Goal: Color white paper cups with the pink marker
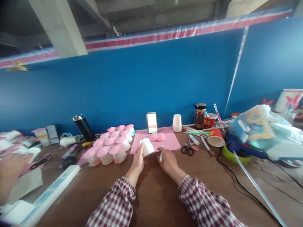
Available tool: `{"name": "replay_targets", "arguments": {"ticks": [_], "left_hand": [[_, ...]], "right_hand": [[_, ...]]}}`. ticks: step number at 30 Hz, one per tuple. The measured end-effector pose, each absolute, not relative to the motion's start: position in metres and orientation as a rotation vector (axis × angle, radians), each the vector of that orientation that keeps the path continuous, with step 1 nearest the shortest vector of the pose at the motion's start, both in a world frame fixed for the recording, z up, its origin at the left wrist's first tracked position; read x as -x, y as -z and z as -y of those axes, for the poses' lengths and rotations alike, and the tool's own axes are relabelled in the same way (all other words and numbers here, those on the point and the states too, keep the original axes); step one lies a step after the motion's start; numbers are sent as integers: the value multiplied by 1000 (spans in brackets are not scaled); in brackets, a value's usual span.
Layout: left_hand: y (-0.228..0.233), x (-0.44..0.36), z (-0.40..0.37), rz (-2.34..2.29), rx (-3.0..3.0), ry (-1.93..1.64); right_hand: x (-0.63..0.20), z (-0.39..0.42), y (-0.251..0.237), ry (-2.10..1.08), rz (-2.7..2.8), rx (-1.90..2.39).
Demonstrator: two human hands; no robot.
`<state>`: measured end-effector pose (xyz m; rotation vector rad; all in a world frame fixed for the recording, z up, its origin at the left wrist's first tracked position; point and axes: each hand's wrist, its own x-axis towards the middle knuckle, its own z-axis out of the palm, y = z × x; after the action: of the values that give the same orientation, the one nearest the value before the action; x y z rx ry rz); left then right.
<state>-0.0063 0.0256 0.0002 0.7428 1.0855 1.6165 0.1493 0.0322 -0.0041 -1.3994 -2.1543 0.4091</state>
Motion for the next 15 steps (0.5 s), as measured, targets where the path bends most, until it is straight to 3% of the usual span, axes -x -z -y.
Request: {"name": "replay_targets", "arguments": {"ticks": [15], "left_hand": [[2,7,-28,-1086,-746,-1626]], "right_hand": [[-149,-31,2,-416,2150,1409]]}}
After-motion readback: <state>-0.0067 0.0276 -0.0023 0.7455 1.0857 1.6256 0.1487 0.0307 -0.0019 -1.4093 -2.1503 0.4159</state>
